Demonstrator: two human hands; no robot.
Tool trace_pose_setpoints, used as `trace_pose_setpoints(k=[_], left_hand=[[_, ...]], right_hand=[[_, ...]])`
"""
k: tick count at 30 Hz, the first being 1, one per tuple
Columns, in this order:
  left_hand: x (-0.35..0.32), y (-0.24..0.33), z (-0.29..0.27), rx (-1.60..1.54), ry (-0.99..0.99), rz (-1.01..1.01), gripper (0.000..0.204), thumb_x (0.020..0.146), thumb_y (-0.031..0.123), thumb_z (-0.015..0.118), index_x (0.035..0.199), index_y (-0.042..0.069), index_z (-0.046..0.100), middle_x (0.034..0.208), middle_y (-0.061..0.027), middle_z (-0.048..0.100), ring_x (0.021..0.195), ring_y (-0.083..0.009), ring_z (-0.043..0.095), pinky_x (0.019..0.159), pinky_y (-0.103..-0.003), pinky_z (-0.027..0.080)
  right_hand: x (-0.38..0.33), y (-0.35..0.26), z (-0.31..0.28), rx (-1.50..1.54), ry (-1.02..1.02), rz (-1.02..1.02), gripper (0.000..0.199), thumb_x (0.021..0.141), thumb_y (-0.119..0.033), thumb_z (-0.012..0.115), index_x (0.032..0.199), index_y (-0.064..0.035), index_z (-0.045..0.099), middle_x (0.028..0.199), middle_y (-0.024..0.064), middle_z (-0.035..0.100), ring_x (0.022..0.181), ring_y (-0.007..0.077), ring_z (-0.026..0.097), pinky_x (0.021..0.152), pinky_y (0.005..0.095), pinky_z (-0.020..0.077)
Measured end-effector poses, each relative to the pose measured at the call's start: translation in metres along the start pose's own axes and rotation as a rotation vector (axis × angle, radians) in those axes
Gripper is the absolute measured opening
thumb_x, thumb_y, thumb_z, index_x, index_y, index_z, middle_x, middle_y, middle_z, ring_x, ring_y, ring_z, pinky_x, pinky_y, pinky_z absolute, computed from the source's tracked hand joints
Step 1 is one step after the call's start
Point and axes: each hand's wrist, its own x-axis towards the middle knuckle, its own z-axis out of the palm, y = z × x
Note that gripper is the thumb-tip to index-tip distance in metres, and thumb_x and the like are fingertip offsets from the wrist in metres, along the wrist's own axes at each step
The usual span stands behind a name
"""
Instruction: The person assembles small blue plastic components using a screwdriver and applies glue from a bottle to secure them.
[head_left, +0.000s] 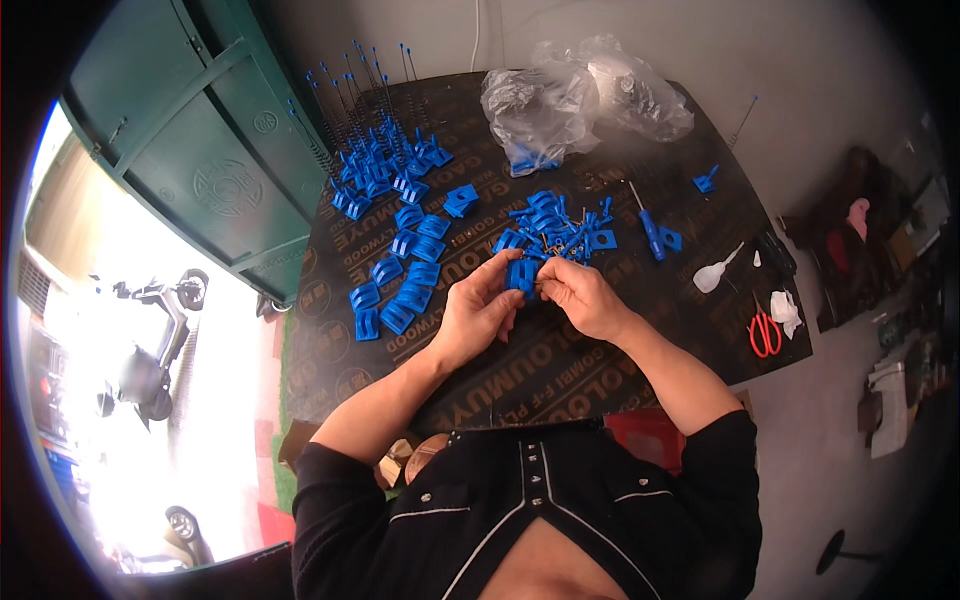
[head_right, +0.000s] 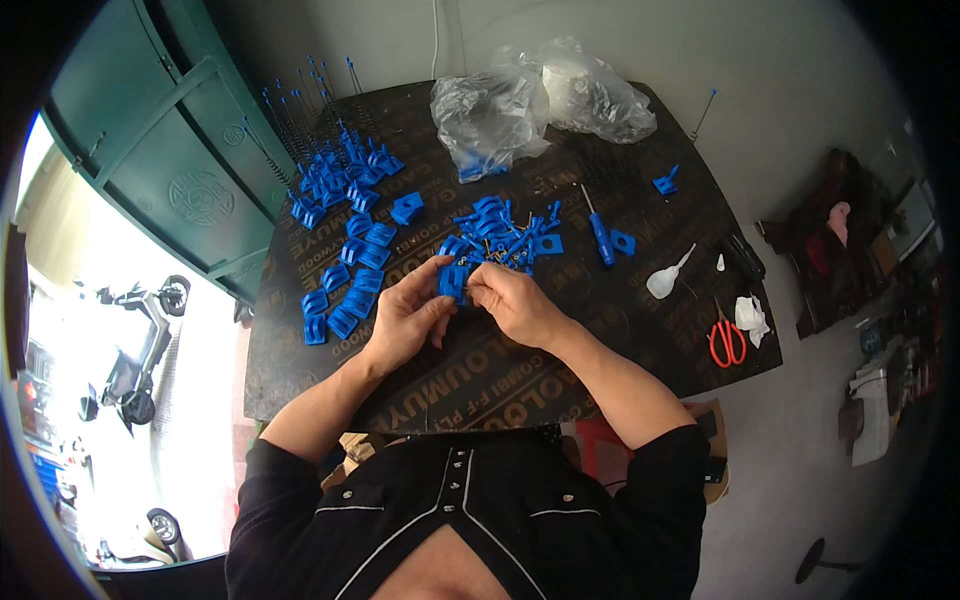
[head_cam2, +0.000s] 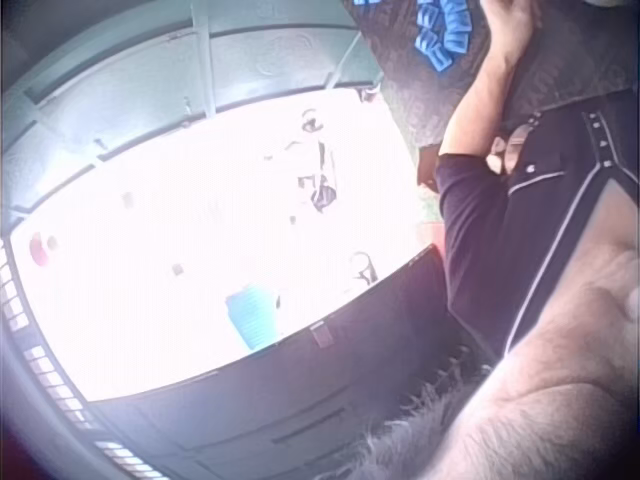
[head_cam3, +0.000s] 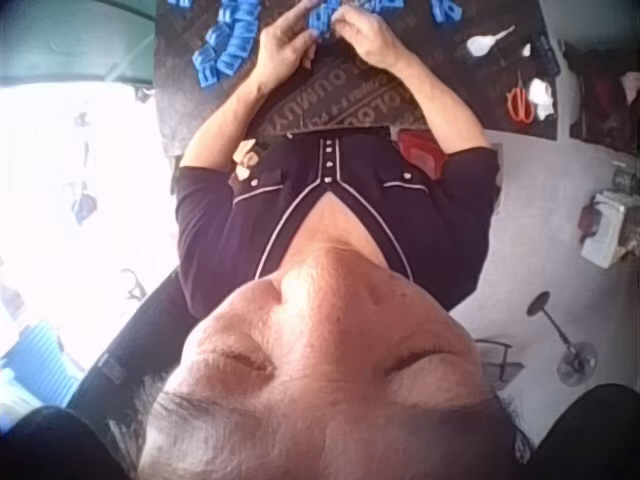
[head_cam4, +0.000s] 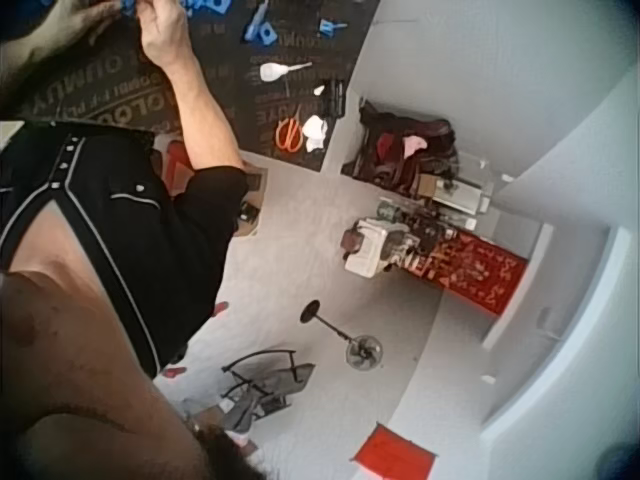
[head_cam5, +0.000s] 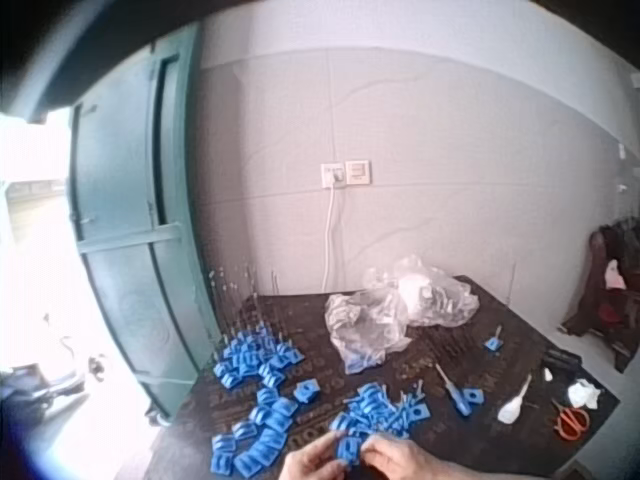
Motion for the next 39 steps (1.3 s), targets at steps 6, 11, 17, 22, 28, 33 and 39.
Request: trace_pose_setpoints(k=[6,11,17,22,28,33,39], left_hand=[[0.000,0.002,0.002,0.033,0.005,-0.016,0.049,0.090,-0.003,0.055,0.138,0.003,0.042,0.080,-0.0014,0.057,0.057,-0.0054,0.054,0.047,-0.020,0.048],[0.004,0.001,0.001,-0.042,-0.040,-0.068,0.049,0.091,-0.001,0.054,0.138,-0.001,0.040,0.084,-0.0073,0.059,0.058,-0.0093,0.057,0.048,-0.023,0.051],[0.005,-0.002,-0.007,-0.452,-0.062,-0.212,0.047,0.097,0.023,0.052,0.133,-0.005,0.042,0.084,-0.0154,0.060,0.058,-0.0163,0.060,0.046,-0.027,0.052],[0.006,-0.003,-0.006,-0.423,-0.048,-0.220,0.049,0.096,0.029,0.056,0.129,-0.006,0.045,0.083,-0.0145,0.060,0.055,-0.0158,0.059,0.044,-0.027,0.051],[0.006,-0.006,-0.003,-0.292,0.008,-0.200,0.042,0.095,0.026,0.060,0.120,-0.005,0.049,0.081,-0.0117,0.061,0.052,-0.0133,0.057,0.041,-0.025,0.050],[0.006,-0.012,-0.002,-0.300,0.039,-0.152,0.027,0.097,0.022,0.056,0.108,-0.002,0.050,0.080,-0.0097,0.060,0.051,-0.0127,0.057,0.039,-0.024,0.049],[0.006,-0.013,-0.002,-0.285,0.041,-0.144,0.025,0.098,0.020,0.052,0.108,-0.003,0.049,0.080,-0.0096,0.060,0.052,-0.0130,0.058,0.039,-0.025,0.049]], right_hand=[[0.000,0.002,-0.001,0.085,-0.030,0.177,0.015,0.093,-0.010,0.056,0.081,0.0005,0.057,0.067,0.0061,0.060,0.062,0.0127,0.056,0.057,0.0295,0.0445],[-0.001,0.004,0.001,-0.006,0.072,0.099,0.015,0.089,-0.008,0.060,0.078,0.0014,0.056,0.062,0.0094,0.057,0.055,0.0142,0.054,0.051,0.0311,0.0416],[-0.001,0.003,0.003,-0.062,0.084,0.095,0.013,0.087,-0.006,0.062,0.077,0.0013,0.056,0.062,0.0108,0.057,0.054,0.0154,0.054,0.051,0.0319,0.0414],[-0.002,0.005,0.006,-0.078,0.090,0.038,0.013,0.086,-0.006,0.063,0.077,0.0010,0.056,0.064,0.0113,0.058,0.055,0.0178,0.055,0.051,0.0323,0.0420],[-0.002,-0.001,0.008,-0.112,0.044,-0.026,0.010,0.083,-0.003,0.062,0.077,0.0006,0.055,0.069,0.0125,0.058,0.063,0.0255,0.058,0.057,0.0358,0.0438],[-0.002,-0.002,0.012,-0.144,0.040,-0.138,0.008,0.080,0.001,0.063,0.079,0.0001,0.056,0.069,0.0107,0.055,0.063,0.0263,0.055,0.057,0.0359,0.0437],[-0.002,-0.003,0.012,-0.147,0.033,-0.113,0.014,0.080,0.000,0.064,0.073,-0.0001,0.052,0.068,0.0118,0.056,0.063,0.0284,0.056,0.058,0.0381,0.0433]])
